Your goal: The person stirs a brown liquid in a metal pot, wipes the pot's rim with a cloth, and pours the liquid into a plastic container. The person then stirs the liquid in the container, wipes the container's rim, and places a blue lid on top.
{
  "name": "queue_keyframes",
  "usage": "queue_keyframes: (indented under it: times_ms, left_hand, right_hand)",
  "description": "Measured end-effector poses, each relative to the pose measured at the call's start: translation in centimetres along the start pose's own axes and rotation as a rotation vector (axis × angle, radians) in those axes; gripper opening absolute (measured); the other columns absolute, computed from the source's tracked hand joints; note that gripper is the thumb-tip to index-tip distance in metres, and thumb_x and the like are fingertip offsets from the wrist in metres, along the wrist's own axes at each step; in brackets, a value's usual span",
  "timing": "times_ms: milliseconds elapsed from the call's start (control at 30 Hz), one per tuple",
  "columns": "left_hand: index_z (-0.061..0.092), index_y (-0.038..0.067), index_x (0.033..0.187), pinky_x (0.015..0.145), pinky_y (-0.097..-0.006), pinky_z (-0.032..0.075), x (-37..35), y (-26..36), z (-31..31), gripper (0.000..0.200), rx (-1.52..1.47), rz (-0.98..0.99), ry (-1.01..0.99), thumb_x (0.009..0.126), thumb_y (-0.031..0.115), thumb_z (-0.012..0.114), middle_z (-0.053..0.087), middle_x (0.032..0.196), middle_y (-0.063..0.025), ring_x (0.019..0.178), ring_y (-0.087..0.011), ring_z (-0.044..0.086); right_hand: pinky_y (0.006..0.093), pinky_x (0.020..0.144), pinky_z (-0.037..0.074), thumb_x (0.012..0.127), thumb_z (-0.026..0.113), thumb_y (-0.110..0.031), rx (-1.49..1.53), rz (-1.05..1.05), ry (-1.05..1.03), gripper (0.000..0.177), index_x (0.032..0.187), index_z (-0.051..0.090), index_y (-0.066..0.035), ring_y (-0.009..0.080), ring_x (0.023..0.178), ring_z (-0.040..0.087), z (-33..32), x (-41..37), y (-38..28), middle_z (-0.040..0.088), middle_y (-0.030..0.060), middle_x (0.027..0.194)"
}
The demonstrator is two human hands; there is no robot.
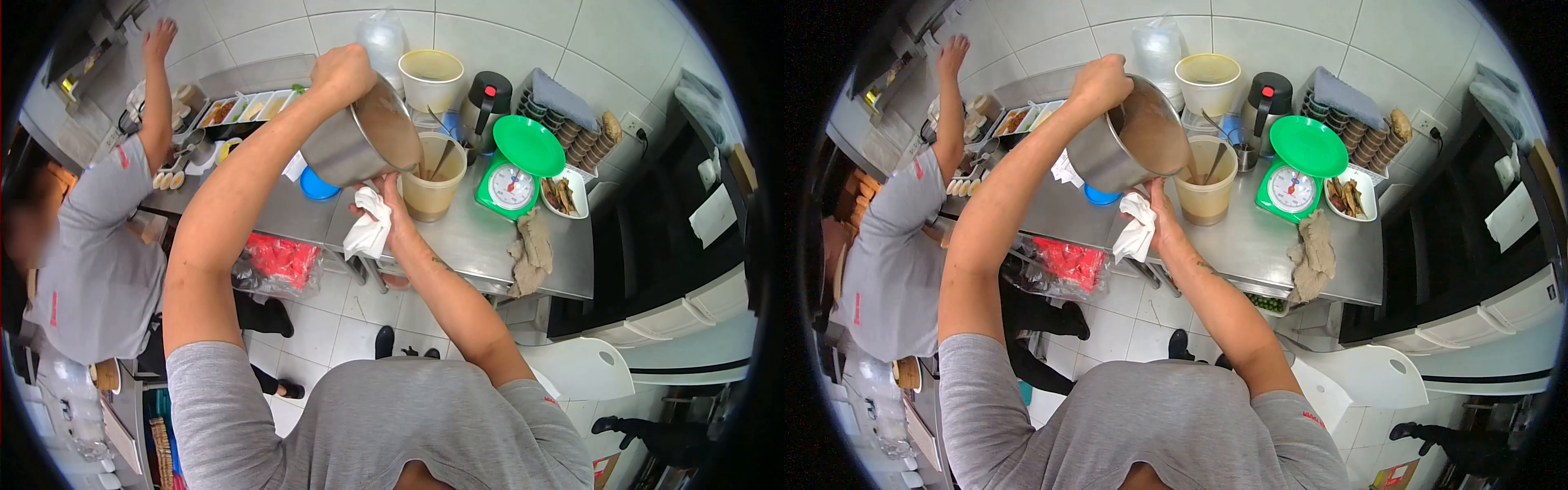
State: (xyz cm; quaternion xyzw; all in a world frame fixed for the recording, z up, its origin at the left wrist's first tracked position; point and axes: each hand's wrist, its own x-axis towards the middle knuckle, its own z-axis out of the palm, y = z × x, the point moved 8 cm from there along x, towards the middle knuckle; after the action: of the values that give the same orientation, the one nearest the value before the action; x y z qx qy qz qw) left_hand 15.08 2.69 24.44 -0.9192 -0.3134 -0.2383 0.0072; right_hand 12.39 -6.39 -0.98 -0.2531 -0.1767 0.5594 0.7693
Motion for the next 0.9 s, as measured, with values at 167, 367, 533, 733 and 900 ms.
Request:
queue_keyframes:
  times_ms: [167, 367, 533, 733, 900]
  left_hand:
    - [0.066, -0.004, 0.083, 0.074, -0.0453, 0.049, 0.0, 0.1, 0.1, 0.024, 0.001, -0.002, -0.006, 0.068, 0.013, 0.057, 0.063, 0.086, -0.026, 0.082, -0.0412, 0.062]
    - [0.064, -0.003, 0.084, 0.076, -0.0452, 0.048, -0.2, 0.6, -0.3, 0.023, 0.003, 0.003, -0.015, 0.068, 0.012, 0.055, 0.063, 0.087, -0.0249, 0.084, -0.0399, 0.061]
    - [0.061, -0.002, 0.085, 0.078, -0.0454, 0.046, -0.3, 0.9, -0.3, 0.023, 0.009, -0.009, -0.043, 0.067, 0.01, 0.052, 0.063, 0.088, -0.0234, 0.085, -0.0389, 0.06]
    - [0.061, -0.002, 0.086, 0.078, -0.0451, 0.046, -0.2, 1.0, -0.3, 0.024, 0.006, -0.009, -0.036, 0.067, 0.01, 0.052, 0.063, 0.089, -0.0236, 0.086, -0.0393, 0.06]
    - [0.062, -0.002, 0.087, 0.079, -0.0454, 0.046, -0.3, 1.2, -0.4, 0.025, 0.0, -0.015, -0.043, 0.068, 0.01, 0.052, 0.063, 0.089, -0.0237, 0.087, -0.0392, 0.06]
  right_hand:
    - [0.0364, 0.073, 0.052, 0.076, 0.044, -0.07, -0.002, 0.023, 0.014, 0.079, 0.13, 0.036, -0.013, 0.0145, 0.096, 0.051, -0.3, 0.1, 0.3, 0.045, 0.0061, 0.12]
    - [0.0354, 0.071, 0.053, 0.074, 0.045, -0.07, 0.012, 0.008, 0.053, 0.081, 0.13, 0.035, -0.013, 0.0136, 0.09, 0.053, -0.6, 0.1, 0.4, 0.048, 0.0067, 0.117]
    - [0.0336, 0.067, 0.053, 0.075, 0.046, -0.069, 0.031, 0.017, 0.036, 0.079, 0.13, 0.036, -0.014, 0.0135, 0.085, 0.054, -0.6, 0.1, 0.4, 0.049, 0.0069, 0.115]
    - [0.0333, 0.065, 0.053, 0.076, 0.046, -0.068, 0.048, -0.008, 0.015, 0.076, 0.129, 0.037, -0.015, 0.0136, 0.085, 0.054, 0.0, 0.0, 0.0, 0.049, 0.0066, 0.117]
    - [0.0331, 0.065, 0.053, 0.075, 0.045, -0.068, 0.04, -0.012, 0.012, 0.076, 0.13, 0.036, -0.016, 0.0139, 0.087, 0.053, 0.0, 0.0, 0.0, 0.047, 0.0061, 0.12]
